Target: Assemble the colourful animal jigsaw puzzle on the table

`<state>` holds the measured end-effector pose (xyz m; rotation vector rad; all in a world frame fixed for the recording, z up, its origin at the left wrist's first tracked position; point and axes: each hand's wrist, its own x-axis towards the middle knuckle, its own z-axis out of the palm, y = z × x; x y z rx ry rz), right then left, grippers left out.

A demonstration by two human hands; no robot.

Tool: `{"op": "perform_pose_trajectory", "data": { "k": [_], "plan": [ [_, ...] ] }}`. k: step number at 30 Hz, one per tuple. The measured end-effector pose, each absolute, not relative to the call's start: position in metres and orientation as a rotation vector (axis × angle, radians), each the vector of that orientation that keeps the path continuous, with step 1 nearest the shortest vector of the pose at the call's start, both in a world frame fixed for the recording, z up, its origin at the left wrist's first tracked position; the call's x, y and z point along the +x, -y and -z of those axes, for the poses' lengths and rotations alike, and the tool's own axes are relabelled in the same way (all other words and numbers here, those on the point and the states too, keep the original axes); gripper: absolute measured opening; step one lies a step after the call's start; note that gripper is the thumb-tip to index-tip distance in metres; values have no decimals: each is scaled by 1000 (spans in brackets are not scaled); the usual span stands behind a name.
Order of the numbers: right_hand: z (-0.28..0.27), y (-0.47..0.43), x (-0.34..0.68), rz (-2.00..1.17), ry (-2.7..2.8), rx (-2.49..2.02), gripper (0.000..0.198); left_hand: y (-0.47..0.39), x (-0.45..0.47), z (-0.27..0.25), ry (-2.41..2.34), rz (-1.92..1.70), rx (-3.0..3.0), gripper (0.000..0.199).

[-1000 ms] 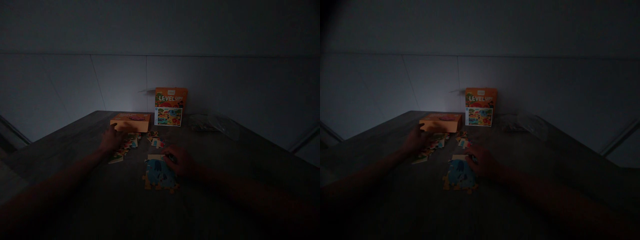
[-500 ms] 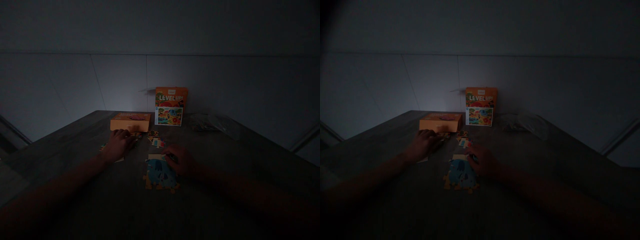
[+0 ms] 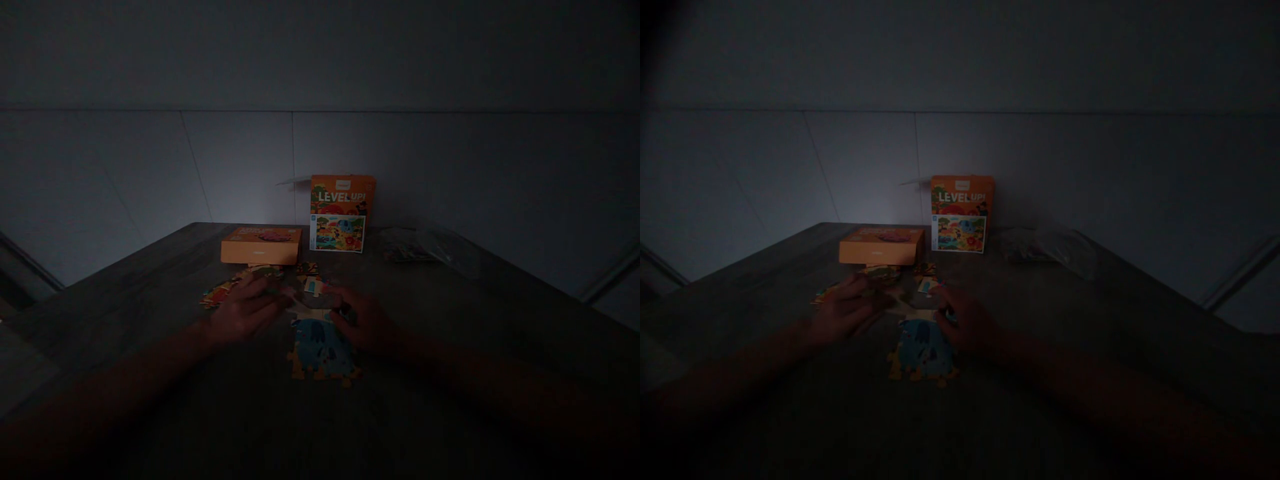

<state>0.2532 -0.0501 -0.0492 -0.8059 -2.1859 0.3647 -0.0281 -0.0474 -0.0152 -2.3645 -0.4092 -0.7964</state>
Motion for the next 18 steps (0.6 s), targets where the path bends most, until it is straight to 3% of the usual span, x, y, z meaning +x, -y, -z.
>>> {"op": "perform_pose_trajectory", "data": {
  "k": [7, 18],
  "plan": [
    [50, 48, 257, -458, 2331, -711, 77, 65, -13, 14, 172, 681, -2731, 27],
    [43, 56, 256, -373, 2456, -570, 56, 58, -11, 17, 217, 715, -2765, 17]
  ]
}}
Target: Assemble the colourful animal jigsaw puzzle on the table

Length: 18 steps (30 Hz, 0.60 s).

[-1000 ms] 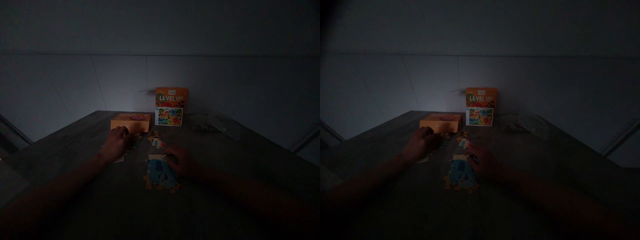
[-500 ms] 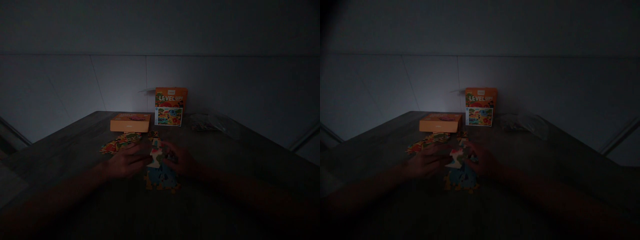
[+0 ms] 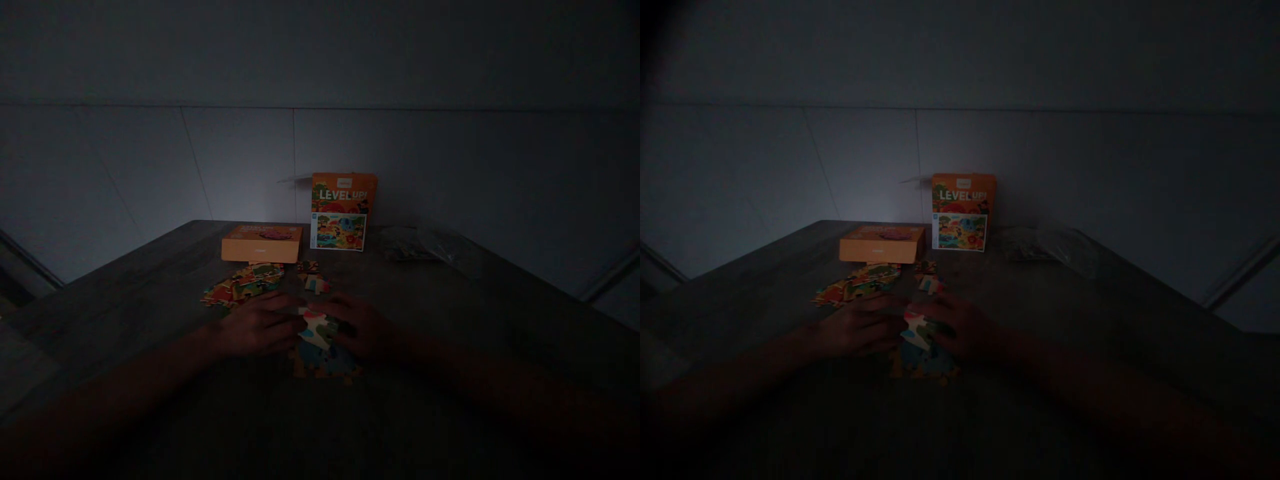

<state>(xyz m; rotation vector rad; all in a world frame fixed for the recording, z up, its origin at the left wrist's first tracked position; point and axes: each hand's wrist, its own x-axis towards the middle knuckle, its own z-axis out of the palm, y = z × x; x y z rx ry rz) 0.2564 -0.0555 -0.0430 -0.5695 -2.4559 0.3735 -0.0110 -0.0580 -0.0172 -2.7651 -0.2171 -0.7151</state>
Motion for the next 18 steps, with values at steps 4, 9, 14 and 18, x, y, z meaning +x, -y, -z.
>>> {"op": "perform_pose_trajectory", "data": {
  "k": [4, 9, 14, 18],
  "plan": [
    [40, 57, 255, -362, 2458, -536, 51, 56, -12, 22, 252, 680, -2829, 16],
    [40, 56, 255, -364, 2430, -498, 51, 54, -13, 28, 297, 711, -2922, 27],
    [42, 54, 256, -330, 2438, -482, 34, 55, -12, 23, 322, 619, -3048, 32],
    [43, 53, 254, -266, 2414, -517, 16, 59, -11, 16, 359, 562, -3113, 31]
  ]
}}
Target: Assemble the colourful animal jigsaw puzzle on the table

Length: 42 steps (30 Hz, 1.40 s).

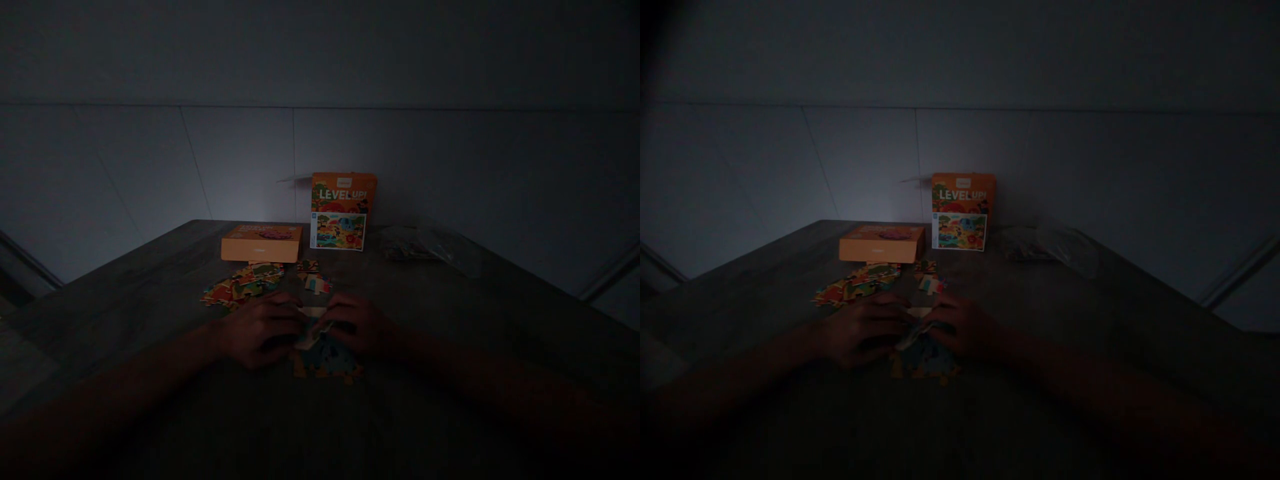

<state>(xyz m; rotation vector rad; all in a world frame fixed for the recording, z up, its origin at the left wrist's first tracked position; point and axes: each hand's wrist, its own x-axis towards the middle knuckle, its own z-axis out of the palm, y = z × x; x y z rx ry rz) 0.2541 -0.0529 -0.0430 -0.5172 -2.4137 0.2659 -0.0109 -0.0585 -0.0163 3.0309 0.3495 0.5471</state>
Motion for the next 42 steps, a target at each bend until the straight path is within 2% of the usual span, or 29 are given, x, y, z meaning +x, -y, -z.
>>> {"op": "perform_pose_trajectory", "data": {
  "k": [5, 9, 15, 19, 22, 25, 30, 35, 42],
  "plan": [
    [44, 50, 254, -123, 2225, -593, 12, 61, -13, 22, -536, -853, 2995, 44],
    [42, 51, 254, -81, 2215, -546, 12, 63, -11, 28, -587, -967, 2972, 34],
    [45, 51, 256, -234, 2352, -418, 14, 61, -11, 28, -604, -832, 2859, 25],
    [46, 52, 256, -352, 2461, -471, 46, 56, -15, 32, -633, -803, 2810, 29],
    [45, 53, 255, -353, 2449, -619, 71, 54, -16, 34, -667, -831, 2795, 23],
    [45, 54, 255, -363, 2473, -675, 81, 55, -14, 34, -686, -874, 2765, 18],
    [47, 54, 257, -329, 2450, -625, 72, 56, -14, 32, -785, -897, 2761, 33],
    [48, 52, 256, -351, 2423, -658, 62, 55, -12, 29, -715, -859, 2825, 33],
    [47, 52, 255, -395, 2397, -697, 59, 53, -13, 32, -711, -865, 2826, 32]
  ]
}}
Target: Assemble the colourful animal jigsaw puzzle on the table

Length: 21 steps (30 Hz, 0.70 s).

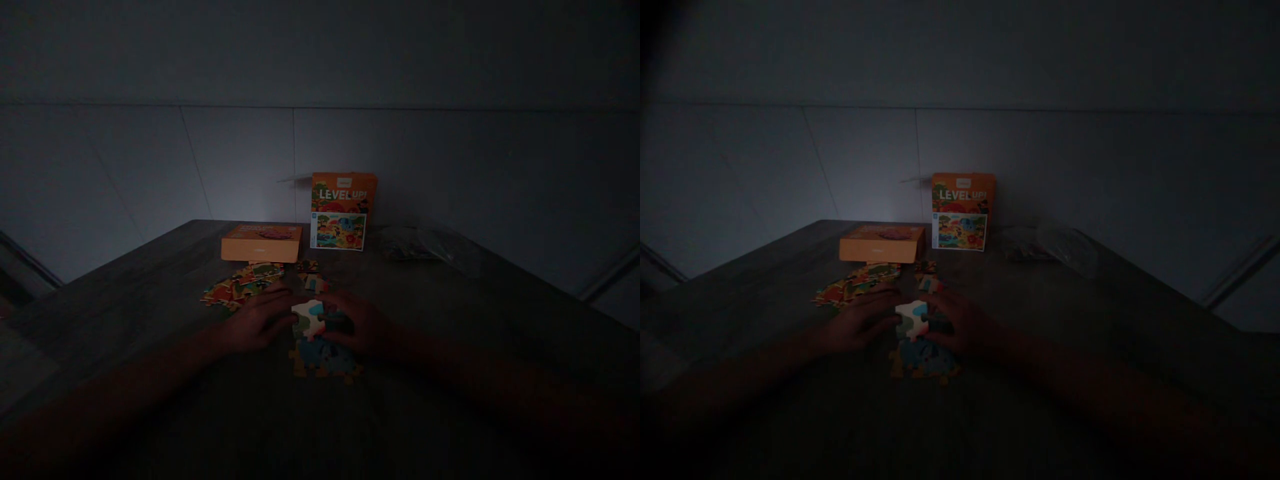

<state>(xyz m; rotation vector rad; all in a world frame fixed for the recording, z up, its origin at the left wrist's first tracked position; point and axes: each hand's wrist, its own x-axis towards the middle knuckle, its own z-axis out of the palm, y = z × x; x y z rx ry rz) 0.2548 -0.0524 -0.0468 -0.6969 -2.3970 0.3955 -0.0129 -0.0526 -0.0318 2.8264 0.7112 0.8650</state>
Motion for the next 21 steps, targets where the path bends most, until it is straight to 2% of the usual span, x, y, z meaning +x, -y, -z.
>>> {"op": "perform_pose_trajectory", "data": {
  "k": [5, 8, 10, 12, 14, 17, 21],
  "plan": [
    [44, 57, 254, -540, 2298, -724, 54, 56, -10, 29, -741, -885, 2839, 29],
    [44, 54, 253, -641, 2177, -762, 34, 65, -5, 27, -835, -825, 2811, 35],
    [45, 48, 253, -701, 2057, -810, 24, 73, 0, 27, -921, -777, 2745, 54],
    [46, 40, 253, -755, 1925, -902, 25, 79, 4, 28, -949, -676, 2708, 83],
    [48, 34, 254, -791, 1813, -995, 27, 81, 6, 29, -917, -503, 2712, 97],
    [51, 28, 256, -821, 1734, -1070, 27, 80, 7, 28, -850, -324, 2728, 86],
    [52, 28, 256, -818, 1726, -1094, 17, 76, 6, 26, -837, -296, 2747, 76]
  ]
}}
